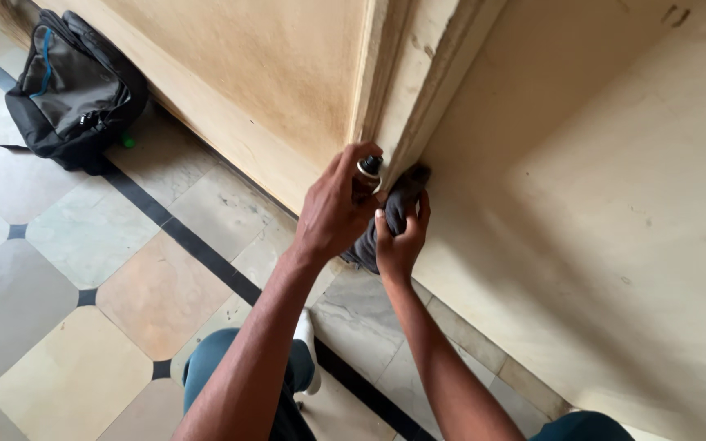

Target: The person sprays a cleaning solution onto a wooden door and wipes the surface with a dark cloth. They repeatedly spray and wipe different sections of the door, including the area around the latch and the lower edge.

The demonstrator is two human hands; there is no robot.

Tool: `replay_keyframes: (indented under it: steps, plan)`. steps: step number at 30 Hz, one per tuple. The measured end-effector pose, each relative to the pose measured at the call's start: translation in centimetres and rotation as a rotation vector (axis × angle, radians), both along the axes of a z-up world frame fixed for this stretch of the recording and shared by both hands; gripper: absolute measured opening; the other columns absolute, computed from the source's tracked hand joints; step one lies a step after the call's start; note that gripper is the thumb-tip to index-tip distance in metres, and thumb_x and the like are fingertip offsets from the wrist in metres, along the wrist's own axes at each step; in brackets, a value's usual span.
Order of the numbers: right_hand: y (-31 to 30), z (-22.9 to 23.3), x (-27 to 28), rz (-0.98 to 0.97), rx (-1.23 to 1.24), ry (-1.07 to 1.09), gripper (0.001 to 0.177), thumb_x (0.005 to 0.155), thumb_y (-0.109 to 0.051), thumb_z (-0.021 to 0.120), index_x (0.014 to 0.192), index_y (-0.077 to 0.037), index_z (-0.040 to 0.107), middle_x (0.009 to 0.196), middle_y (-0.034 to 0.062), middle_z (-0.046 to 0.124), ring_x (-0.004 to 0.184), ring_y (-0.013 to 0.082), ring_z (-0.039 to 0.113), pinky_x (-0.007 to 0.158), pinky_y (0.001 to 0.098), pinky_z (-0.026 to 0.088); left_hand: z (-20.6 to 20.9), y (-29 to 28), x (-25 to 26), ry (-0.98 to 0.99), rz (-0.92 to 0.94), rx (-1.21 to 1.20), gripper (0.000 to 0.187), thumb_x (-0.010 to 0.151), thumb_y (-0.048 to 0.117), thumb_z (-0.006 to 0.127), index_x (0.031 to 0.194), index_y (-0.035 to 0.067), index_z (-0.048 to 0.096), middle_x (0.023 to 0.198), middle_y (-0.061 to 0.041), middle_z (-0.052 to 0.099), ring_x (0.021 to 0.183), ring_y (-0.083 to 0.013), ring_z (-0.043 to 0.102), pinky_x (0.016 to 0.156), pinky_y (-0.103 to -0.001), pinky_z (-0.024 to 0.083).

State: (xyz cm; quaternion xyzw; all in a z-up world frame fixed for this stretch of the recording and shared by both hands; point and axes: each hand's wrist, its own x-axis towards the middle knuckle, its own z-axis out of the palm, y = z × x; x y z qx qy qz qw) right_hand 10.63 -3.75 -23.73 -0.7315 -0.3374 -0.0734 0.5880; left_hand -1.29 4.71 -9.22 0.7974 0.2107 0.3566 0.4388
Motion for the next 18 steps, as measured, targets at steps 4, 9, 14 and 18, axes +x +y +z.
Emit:
replay_keyframes:
  steps: [4,9,14,18]
  plan:
    - [-0.7,3.0,-0.5,0.082,-0.008,0.326,0.063,0.082,-0.010,0.074,0.141,0.001,0.055,0.146,0.0186,0.054,0.134,0.0320,0.055,0.112,0.0397,0.044,0.7,-0.1,-0.2,0.021,0.009,0.005,0.058,0.084,0.007,0.080,0.134,0.017,0.052,0.124,-0.008,0.068,0.100,-0.0200,0.077,0.085,-0.035,0.062]
    - [-0.5,7.0,-2.9,0.195,0.172,0.199,0.068,0.084,-0.008,0.068,0.149,-0.001,0.046,0.143,0.0113,0.055,0.129,0.0229,0.057,0.111,0.0348,0.045,0.9,-0.3,-0.5,0.014,-0.002,-0.026,0.060,0.081,0.005,0.079,0.133,0.018,0.054,0.123,-0.008,0.067,0.099,-0.0204,0.077,0.084,-0.037,0.063]
    - [0.9,5.4,-2.5,0.104,0.019,0.719,0.046,0.079,-0.005,0.070,0.124,-0.001,0.063,0.116,0.0098,0.068,0.105,0.0198,0.064,0.095,0.0344,0.050,1.1,0.3,-0.4,0.084,-0.007,-0.067,0.061,0.080,0.006,0.081,0.133,0.019,0.055,0.108,-0.007,0.073,0.093,-0.0199,0.077,0.081,-0.037,0.062]
    - [1.3,-0.5,0.1,0.143,0.027,0.857,0.043,0.073,-0.006,0.070,0.116,-0.002,0.065,0.105,0.0064,0.071,0.095,0.0180,0.066,0.081,0.0338,0.053,0.9,0.4,-0.4,0.036,-0.011,-0.040,0.057,0.081,0.006,0.079,0.132,0.019,0.056,0.115,-0.005,0.072,0.095,-0.0179,0.078,0.083,-0.034,0.063]
